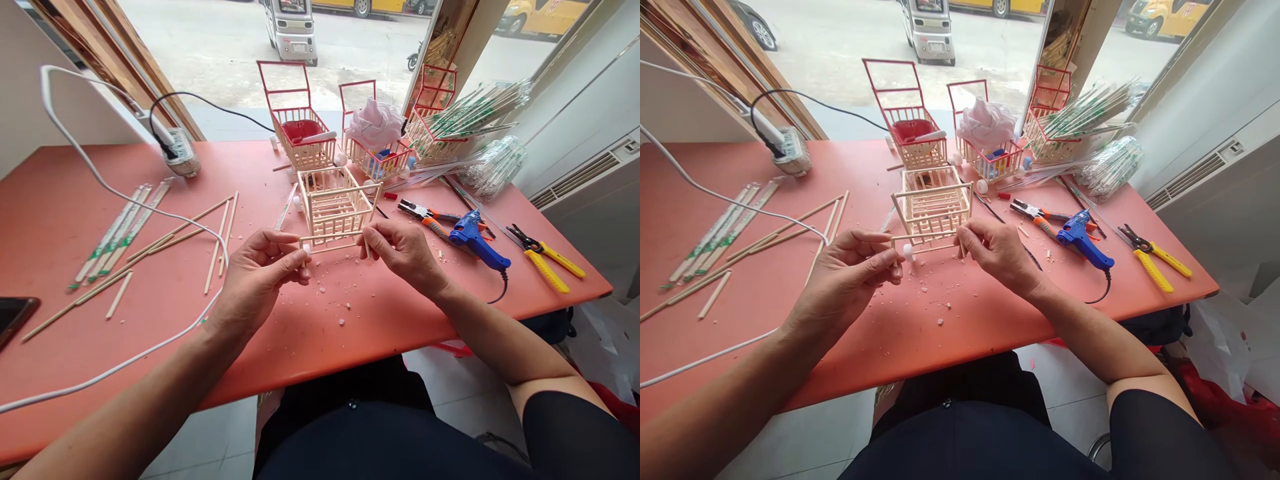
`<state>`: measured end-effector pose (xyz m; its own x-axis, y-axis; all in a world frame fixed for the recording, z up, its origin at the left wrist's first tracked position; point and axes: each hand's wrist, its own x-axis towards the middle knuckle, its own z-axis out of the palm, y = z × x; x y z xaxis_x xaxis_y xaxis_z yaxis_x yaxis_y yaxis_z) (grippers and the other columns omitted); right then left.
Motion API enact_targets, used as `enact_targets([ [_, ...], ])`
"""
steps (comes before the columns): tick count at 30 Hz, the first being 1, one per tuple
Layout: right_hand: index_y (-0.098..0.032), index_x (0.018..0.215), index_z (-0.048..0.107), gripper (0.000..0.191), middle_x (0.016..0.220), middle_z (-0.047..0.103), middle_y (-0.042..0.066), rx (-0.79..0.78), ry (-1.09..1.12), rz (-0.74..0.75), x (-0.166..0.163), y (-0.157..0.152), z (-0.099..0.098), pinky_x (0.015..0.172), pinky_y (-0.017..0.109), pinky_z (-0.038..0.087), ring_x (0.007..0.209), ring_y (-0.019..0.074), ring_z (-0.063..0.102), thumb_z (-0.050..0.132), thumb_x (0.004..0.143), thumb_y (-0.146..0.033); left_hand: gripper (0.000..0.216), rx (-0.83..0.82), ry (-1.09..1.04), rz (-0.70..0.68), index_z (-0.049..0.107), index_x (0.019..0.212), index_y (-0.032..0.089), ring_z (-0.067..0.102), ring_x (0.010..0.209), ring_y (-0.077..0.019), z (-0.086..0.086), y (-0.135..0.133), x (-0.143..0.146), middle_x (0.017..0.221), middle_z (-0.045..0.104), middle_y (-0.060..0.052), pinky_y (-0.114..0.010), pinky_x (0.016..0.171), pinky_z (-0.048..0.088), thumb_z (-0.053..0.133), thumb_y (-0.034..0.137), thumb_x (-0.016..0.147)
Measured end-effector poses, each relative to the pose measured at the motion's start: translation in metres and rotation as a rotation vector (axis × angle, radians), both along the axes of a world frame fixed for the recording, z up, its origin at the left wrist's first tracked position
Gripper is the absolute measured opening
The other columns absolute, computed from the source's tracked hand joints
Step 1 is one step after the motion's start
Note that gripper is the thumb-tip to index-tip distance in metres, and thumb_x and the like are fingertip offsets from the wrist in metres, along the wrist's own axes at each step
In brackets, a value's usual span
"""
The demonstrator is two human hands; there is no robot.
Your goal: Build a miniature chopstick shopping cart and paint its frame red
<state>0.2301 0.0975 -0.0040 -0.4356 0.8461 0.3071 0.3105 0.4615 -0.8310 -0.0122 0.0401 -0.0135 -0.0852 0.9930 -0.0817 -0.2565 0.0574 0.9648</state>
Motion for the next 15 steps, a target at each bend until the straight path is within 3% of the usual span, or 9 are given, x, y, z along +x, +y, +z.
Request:
enact_targets([
  [15, -0.021, 0.076, 0.072, 0.053, 0.071, 0.073, 0.002, -0.016, 0.024, -0.012, 0.0011, 0.0016, -0.0051, 0.061, 0.029, 0.044, 0.062, 0.0130, 0.059, 0.062, 0.105, -0.063, 0.038, -0.005, 0.008, -0.012, 0.067, 0.090, 0.024, 0.069, 0.057, -0.0168, -0.0015, -0.0004, -0.0001, 0.073, 0.076, 0.000, -0.030, 0.056, 0.058, 0.097, 0.032, 0.067],
])
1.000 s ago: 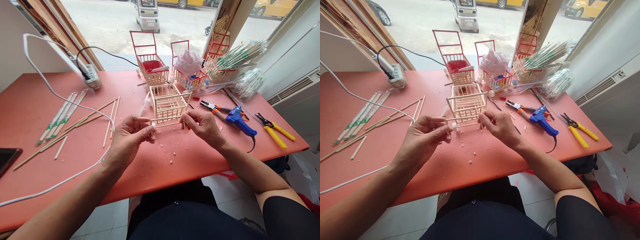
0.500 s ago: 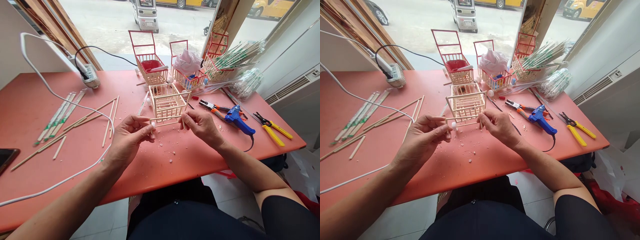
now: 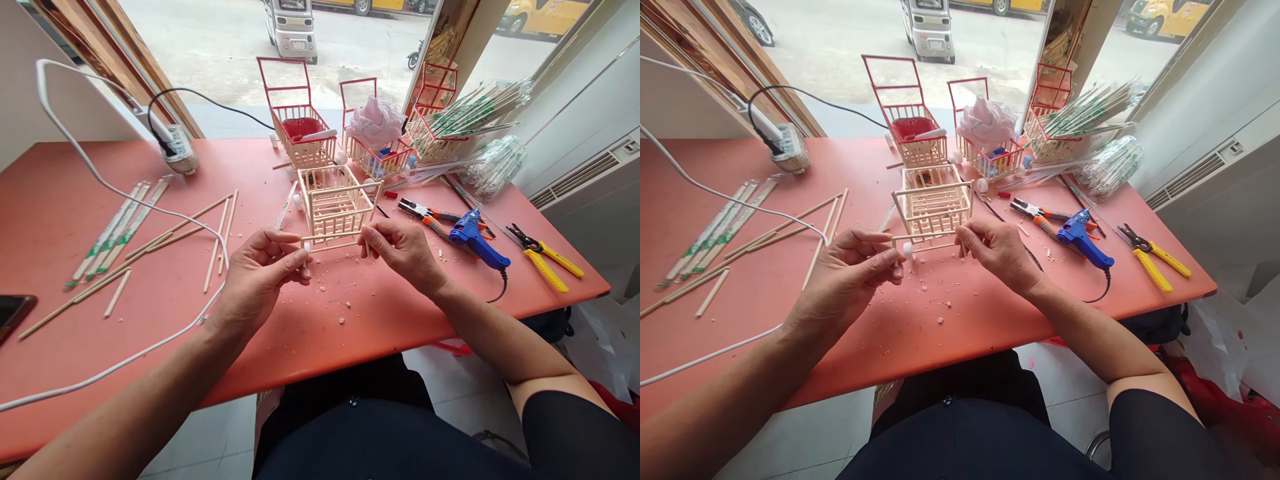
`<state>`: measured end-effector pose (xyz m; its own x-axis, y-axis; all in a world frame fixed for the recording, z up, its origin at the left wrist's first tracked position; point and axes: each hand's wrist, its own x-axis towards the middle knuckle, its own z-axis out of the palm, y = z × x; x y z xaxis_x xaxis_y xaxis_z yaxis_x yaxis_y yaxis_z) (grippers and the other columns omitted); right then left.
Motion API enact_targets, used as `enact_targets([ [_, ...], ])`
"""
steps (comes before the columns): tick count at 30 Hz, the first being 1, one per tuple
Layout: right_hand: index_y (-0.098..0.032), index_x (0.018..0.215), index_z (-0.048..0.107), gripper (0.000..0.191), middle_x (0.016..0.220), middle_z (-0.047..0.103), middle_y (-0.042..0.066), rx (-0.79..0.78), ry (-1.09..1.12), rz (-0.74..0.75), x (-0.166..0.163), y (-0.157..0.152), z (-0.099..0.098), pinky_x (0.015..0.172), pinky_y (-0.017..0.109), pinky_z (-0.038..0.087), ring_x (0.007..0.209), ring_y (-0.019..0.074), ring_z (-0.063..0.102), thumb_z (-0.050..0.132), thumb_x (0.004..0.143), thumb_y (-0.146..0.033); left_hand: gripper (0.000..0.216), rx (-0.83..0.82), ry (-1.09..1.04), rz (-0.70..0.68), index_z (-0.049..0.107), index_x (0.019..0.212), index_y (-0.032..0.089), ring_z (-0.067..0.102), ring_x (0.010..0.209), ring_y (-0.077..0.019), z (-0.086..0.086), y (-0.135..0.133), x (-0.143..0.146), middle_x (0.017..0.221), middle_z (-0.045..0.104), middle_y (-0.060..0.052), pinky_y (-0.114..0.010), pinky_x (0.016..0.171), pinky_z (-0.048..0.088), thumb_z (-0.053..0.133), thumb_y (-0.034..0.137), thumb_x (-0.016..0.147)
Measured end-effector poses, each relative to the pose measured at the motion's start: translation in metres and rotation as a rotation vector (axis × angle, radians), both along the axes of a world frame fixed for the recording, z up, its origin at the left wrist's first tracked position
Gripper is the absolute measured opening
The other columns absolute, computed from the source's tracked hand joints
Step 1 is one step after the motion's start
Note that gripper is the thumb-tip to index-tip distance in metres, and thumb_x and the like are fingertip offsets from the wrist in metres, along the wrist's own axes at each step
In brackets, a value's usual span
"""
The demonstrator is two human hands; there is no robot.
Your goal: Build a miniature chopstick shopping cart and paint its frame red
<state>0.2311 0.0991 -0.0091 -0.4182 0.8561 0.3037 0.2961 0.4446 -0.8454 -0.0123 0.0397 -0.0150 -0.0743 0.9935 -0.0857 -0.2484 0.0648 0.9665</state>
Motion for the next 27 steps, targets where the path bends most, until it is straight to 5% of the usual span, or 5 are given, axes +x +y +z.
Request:
enact_targets([
  [27, -0.016, 0.082, 0.074, 0.056, 0.073, 0.074, 0.003, -0.141, 0.114, 0.044, -0.0011, 0.0004, -0.0013, 0.061, 0.026, 0.045, 0.062, 0.0109, 0.059, 0.058, 0.107, -0.064, 0.042, 0.001, -0.086, 0.042, 0.068, 0.089, 0.019, 0.067, 0.053, -0.0127, 0.0068, -0.0018, 0.0060, 0.067, 0.075, 0.001, -0.022, 0.052, 0.054, 0.099, 0.027, 0.062],
])
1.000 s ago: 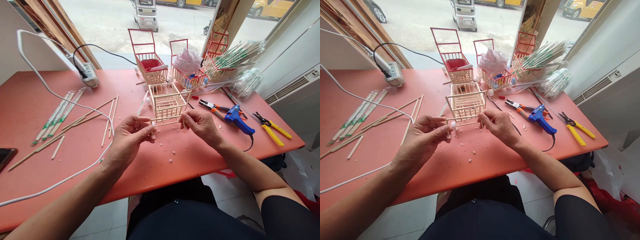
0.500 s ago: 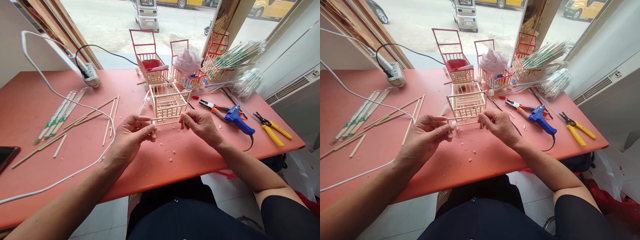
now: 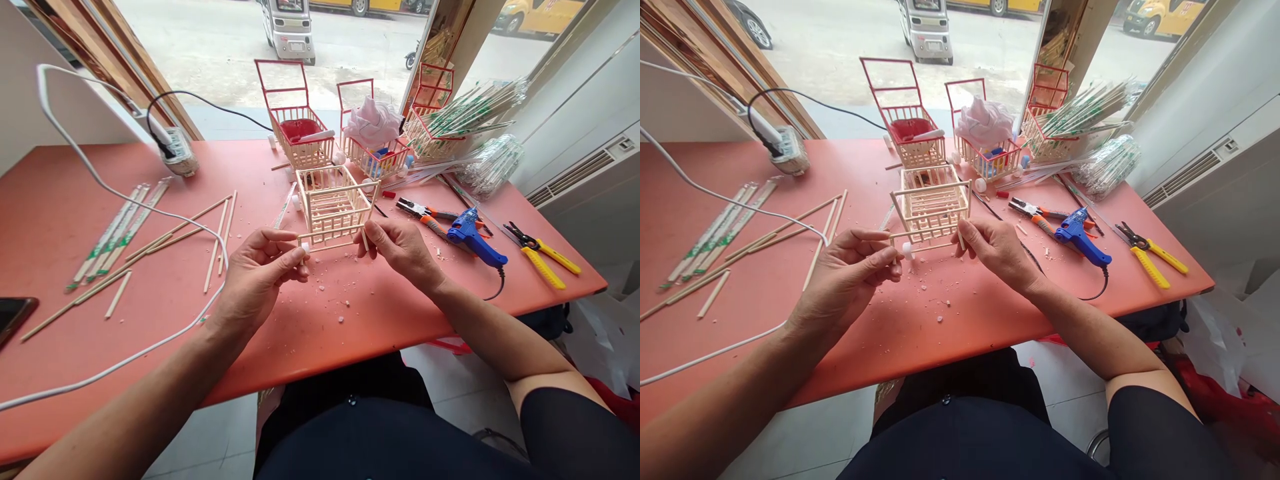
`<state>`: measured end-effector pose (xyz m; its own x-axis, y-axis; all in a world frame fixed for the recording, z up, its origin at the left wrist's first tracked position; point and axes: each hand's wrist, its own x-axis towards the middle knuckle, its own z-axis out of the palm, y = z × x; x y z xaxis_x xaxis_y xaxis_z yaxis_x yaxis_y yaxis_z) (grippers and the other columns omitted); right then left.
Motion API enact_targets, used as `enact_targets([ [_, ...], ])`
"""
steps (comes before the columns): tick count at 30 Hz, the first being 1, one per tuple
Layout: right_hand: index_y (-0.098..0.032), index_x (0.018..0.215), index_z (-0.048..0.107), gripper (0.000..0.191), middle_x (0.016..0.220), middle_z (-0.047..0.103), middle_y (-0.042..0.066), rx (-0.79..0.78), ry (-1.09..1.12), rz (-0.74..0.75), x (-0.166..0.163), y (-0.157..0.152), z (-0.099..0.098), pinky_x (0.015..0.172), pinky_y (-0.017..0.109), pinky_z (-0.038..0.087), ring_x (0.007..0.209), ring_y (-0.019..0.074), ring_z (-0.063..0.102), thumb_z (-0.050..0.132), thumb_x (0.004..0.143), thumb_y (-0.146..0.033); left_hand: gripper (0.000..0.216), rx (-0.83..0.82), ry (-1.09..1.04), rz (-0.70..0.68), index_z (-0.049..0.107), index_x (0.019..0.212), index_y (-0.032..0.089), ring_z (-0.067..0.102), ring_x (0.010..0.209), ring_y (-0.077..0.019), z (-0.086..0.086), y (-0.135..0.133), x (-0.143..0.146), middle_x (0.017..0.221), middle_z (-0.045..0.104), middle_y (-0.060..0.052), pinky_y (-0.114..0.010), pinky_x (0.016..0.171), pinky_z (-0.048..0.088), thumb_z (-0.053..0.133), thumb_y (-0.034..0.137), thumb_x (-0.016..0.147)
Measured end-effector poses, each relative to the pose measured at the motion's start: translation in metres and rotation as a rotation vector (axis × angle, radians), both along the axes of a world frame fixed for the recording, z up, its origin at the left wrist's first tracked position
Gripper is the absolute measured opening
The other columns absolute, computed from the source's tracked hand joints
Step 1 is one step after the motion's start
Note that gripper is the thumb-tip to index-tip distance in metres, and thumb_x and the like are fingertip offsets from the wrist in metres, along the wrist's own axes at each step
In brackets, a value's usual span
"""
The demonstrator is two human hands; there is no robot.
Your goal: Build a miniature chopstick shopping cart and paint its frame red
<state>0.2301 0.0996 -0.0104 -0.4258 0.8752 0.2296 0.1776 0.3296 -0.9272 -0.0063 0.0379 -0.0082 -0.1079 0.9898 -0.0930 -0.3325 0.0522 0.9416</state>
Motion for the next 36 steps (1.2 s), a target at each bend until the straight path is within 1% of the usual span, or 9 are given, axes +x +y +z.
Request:
enact_targets([
  [9, -0.016, 0.085, 0.076, 0.054, 0.071, 0.073, 0.002, -0.025, 0.024, 0.008, -0.0005, 0.0017, -0.0037, 0.060, 0.026, 0.046, 0.060, 0.0103, 0.058, 0.063, 0.104, -0.065, 0.039, -0.009, 0.004, -0.014, 0.069, 0.089, 0.019, 0.067, 0.052, -0.0127, 0.0001, 0.0013, -0.0006, 0.066, 0.075, 0.001, -0.022, 0.053, 0.055, 0.098, 0.025, 0.062],
  [14, -0.017, 0.084, 0.075, 0.053, 0.071, 0.073, 0.002, -0.040, 0.011, 0.016, -0.0004, 0.0014, -0.0018, 0.060, 0.026, 0.047, 0.061, 0.0108, 0.059, 0.065, 0.103, -0.066, 0.040, -0.007, 0.001, -0.022, 0.069, 0.090, 0.019, 0.067, 0.053, -0.0128, -0.0009, 0.0016, -0.0009, 0.068, 0.076, 0.001, -0.022, 0.052, 0.054, 0.098, 0.025, 0.063],
  [26, -0.016, 0.079, 0.074, 0.044, 0.070, 0.072, 0.002, -0.030, -0.020, 0.020, -0.0031, -0.0036, 0.0041, 0.061, 0.025, 0.047, 0.061, 0.0103, 0.059, 0.062, 0.106, -0.048, 0.042, -0.018, 0.012, -0.022, 0.068, 0.091, 0.020, 0.067, 0.054, -0.0131, -0.0008, 0.0013, -0.0015, 0.068, 0.074, 0.002, -0.023, 0.053, 0.055, 0.098, 0.029, 0.063],
  [29, -0.016, 0.080, 0.074, 0.045, 0.070, 0.072, 0.002, -0.026, -0.019, 0.016, -0.0036, -0.0030, 0.0032, 0.060, 0.025, 0.047, 0.061, 0.0104, 0.059, 0.063, 0.106, -0.051, 0.041, -0.014, 0.014, -0.028, 0.068, 0.091, 0.020, 0.067, 0.054, -0.0132, -0.0001, 0.0004, -0.0012, 0.068, 0.074, 0.002, -0.023, 0.053, 0.055, 0.098, 0.031, 0.064],
  [36, -0.017, 0.083, 0.076, 0.057, 0.068, 0.072, 0.003, -0.044, 0.020, 0.004, -0.0065, -0.0032, 0.0004, 0.058, 0.027, 0.047, 0.058, 0.0115, 0.059, 0.062, 0.103, -0.069, 0.042, -0.023, 0.028, -0.014, 0.068, 0.091, 0.020, 0.067, 0.054, -0.0135, 0.0016, -0.0009, -0.0006, 0.069, 0.073, 0.002, -0.024, 0.054, 0.055, 0.098, 0.031, 0.064],
])
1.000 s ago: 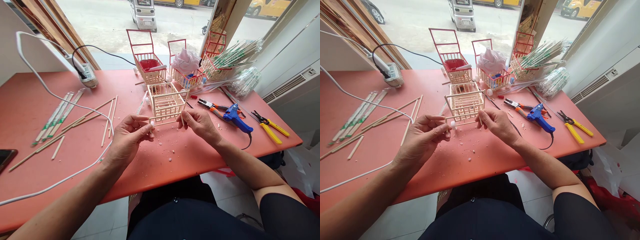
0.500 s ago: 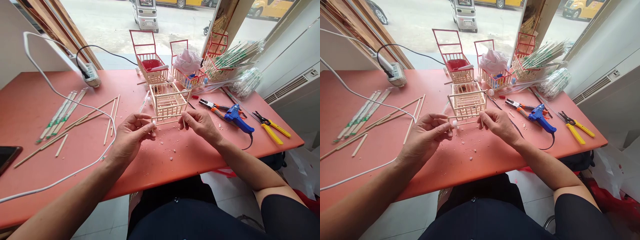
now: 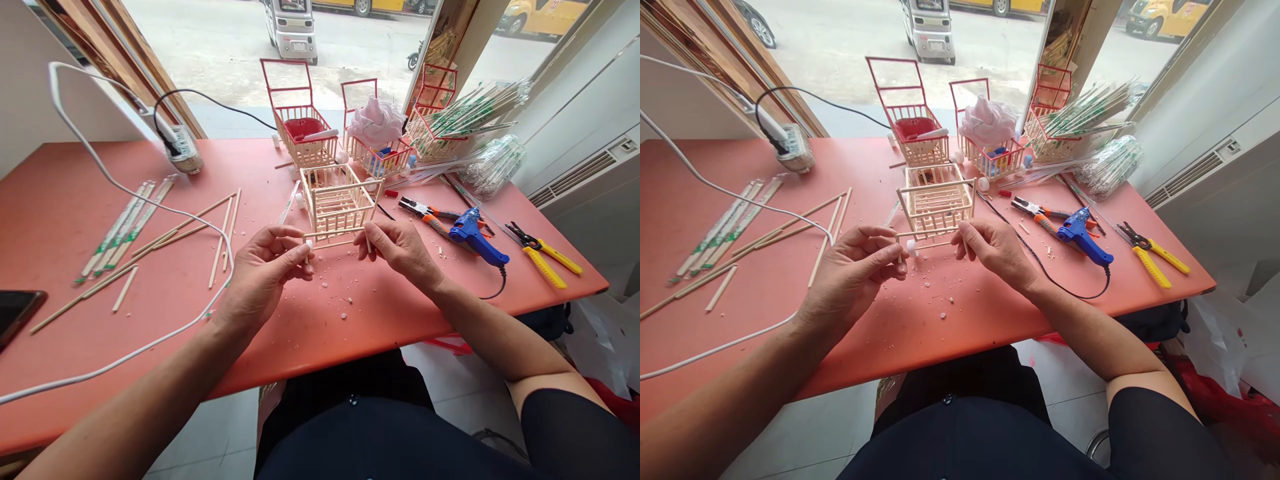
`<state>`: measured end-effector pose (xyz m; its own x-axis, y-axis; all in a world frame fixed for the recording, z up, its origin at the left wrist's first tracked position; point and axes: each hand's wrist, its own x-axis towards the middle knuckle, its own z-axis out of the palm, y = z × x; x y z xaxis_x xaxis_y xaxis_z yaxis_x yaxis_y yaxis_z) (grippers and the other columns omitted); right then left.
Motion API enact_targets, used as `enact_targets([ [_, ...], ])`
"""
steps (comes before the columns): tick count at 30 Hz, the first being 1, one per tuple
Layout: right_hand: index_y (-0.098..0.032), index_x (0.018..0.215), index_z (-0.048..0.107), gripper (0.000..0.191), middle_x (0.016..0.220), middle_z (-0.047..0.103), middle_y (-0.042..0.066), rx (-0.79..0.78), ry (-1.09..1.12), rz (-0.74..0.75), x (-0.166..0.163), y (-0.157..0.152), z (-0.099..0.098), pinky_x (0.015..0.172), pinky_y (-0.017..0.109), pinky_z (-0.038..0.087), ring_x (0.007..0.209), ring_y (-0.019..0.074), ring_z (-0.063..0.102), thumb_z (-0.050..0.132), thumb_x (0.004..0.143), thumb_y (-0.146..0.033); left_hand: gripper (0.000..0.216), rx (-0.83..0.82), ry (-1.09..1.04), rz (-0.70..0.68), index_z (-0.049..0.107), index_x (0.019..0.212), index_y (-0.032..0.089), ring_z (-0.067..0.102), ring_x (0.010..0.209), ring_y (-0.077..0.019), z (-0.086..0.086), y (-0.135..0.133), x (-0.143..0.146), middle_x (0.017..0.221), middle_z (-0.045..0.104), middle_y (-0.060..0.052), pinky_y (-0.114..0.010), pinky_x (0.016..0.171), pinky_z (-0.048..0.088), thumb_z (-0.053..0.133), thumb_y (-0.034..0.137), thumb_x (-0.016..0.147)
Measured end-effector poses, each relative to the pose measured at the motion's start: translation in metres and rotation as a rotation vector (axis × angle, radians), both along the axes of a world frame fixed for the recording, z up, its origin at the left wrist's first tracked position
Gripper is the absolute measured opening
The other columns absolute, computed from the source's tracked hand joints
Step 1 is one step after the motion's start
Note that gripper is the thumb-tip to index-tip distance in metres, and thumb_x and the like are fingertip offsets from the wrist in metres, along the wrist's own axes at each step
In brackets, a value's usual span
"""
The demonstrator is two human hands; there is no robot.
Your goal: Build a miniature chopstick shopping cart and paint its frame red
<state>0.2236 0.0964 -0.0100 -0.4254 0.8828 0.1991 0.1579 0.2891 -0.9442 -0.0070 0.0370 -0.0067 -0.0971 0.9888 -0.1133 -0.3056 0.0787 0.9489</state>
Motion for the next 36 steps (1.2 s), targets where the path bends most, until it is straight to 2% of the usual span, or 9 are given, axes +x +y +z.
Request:
enact_targets([
  [4, -0.017, 0.083, 0.076, 0.060, 0.067, 0.073, 0.003, -0.023, 0.006, -0.010, -0.0007, -0.0002, -0.0014, 0.058, 0.027, 0.048, 0.057, 0.0114, 0.058, 0.063, 0.099, -0.074, 0.043, -0.007, 0.006, -0.012, 0.068, 0.091, 0.020, 0.067, 0.055, -0.0141, -0.0009, 0.0000, 0.0000, 0.070, 0.073, 0.001, -0.025, 0.055, 0.056, 0.098, 0.033, 0.064],
  [13, -0.017, 0.080, 0.075, 0.058, 0.067, 0.072, 0.003, -0.073, 0.004, 0.003, -0.0005, 0.0001, 0.0015, 0.058, 0.026, 0.049, 0.059, 0.0115, 0.060, 0.071, 0.094, -0.073, 0.041, -0.015, 0.010, -0.024, 0.070, 0.092, 0.019, 0.067, 0.057, -0.0136, -0.0039, -0.0014, 0.0001, 0.074, 0.075, -0.001, -0.024, 0.054, 0.056, 0.098, 0.031, 0.066],
  [22, -0.017, 0.080, 0.075, 0.052, 0.069, 0.073, 0.003, -0.094, 0.014, 0.041, 0.0000, -0.0023, 0.0041, 0.061, 0.027, 0.051, 0.061, 0.0115, 0.060, 0.070, 0.098, -0.066, 0.042, -0.016, 0.014, -0.011, 0.070, 0.092, 0.019, 0.067, 0.056, -0.0133, -0.0039, -0.0025, 0.0005, 0.074, 0.075, 0.000, -0.024, 0.055, 0.057, 0.099, 0.033, 0.065],
  [36, -0.017, 0.080, 0.075, 0.053, 0.069, 0.073, 0.003, -0.098, 0.005, 0.062, 0.0000, -0.0026, 0.0057, 0.061, 0.026, 0.051, 0.061, 0.0116, 0.061, 0.070, 0.097, -0.067, 0.040, -0.017, 0.004, -0.019, 0.070, 0.092, 0.019, 0.068, 0.057, -0.0135, -0.0045, -0.0025, -0.0009, 0.077, 0.077, -0.002, -0.025, 0.056, 0.058, 0.098, 0.031, 0.066],
])
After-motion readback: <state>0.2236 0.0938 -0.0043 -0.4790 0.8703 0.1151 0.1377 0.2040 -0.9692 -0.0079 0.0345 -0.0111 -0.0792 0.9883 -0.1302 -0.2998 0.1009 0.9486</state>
